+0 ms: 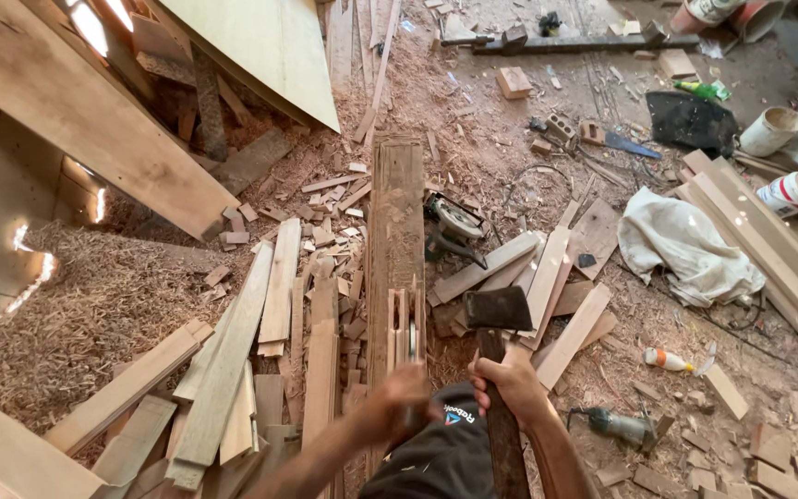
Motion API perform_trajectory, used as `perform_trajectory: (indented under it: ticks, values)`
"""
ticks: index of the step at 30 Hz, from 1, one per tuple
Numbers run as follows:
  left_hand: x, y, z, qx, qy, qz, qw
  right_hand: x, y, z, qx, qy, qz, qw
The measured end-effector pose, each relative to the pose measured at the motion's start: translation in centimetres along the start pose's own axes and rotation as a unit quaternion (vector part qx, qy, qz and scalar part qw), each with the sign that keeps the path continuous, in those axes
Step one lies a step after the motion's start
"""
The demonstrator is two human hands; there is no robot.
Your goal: The person stands over a pile of wood scraps on the floor and uses a small hand axe to split and chop pieces of wood, repositioning each piece on a base plank between strikes and setting split pieces aside.
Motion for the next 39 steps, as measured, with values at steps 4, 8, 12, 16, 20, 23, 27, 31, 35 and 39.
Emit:
perform_trajectory:
  ticks: [4, 8, 12, 16, 20, 23, 27, 31, 35, 39]
  values:
    - [-2.9, 2.1, 0.1, -0.055, -0.077, 0.086, 0.992, 3.0, -5.2, 0.8, 0.056, 0.014, -0.018, 0.998]
    - [-2.0, 4.5, -1.5, -0.005, 0.05, 0.092, 0.995, 5.2, -8.5, 0.5, 0.05, 0.025, -0.043, 0.997]
    - [-2.7, 1.4, -3.9, 0.132, 0.21, -0.137, 0.959, 6.4, -9.2, 0.9, 0.08, 0.051, -0.054, 0.994]
    - [-2.8, 3.1, -3.3, 0.117, 0.203, -0.137, 0.962, 6.4, -10.0, 2.8, 0.097, 0.032, -0.049, 0.994]
    - [-1.3, 7.7, 0.2, 0.335, 0.244, -0.028, 0.909, 5.5, -11.2, 3.8, 0.102, 0.02, -0.069, 0.992]
    - [2.1, 5.3, 9.8, 0.305, -0.078, -0.047, 0.948, 4.9, -10.9, 3.8, 0.14, 0.02, -0.062, 0.988]
    - [3.6, 7.0, 15.9, 0.227, -0.267, 0.116, 0.929, 5.3, -9.9, 2.7, 0.143, 0.032, -0.072, 0.987]
    - [4.6, 10.1, 13.9, -0.035, -0.388, 0.184, 0.902, 6.4, -9.4, 0.8, 0.137, 0.049, -0.096, 0.985]
    - [5.9, 13.2, 9.8, -0.169, -0.413, 0.187, 0.875, 6.3, -9.1, -0.2, 0.094, 0.05, -0.088, 0.99]
    - [5.3, 15.9, 7.7, -0.196, -0.384, 0.227, 0.873, 5.1, -8.7, 0.0, 0.091, 0.033, -0.063, 0.993]
Point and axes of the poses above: each hand's wrist, its own x-axis towards the middle knuckle, its own z-axis out of the back of the hand, y = z × x, the point moved 10 cm from there along x, towards the middle knuckle, and after that the axes turned 5 degrees about -z, right-handed, at the moved point
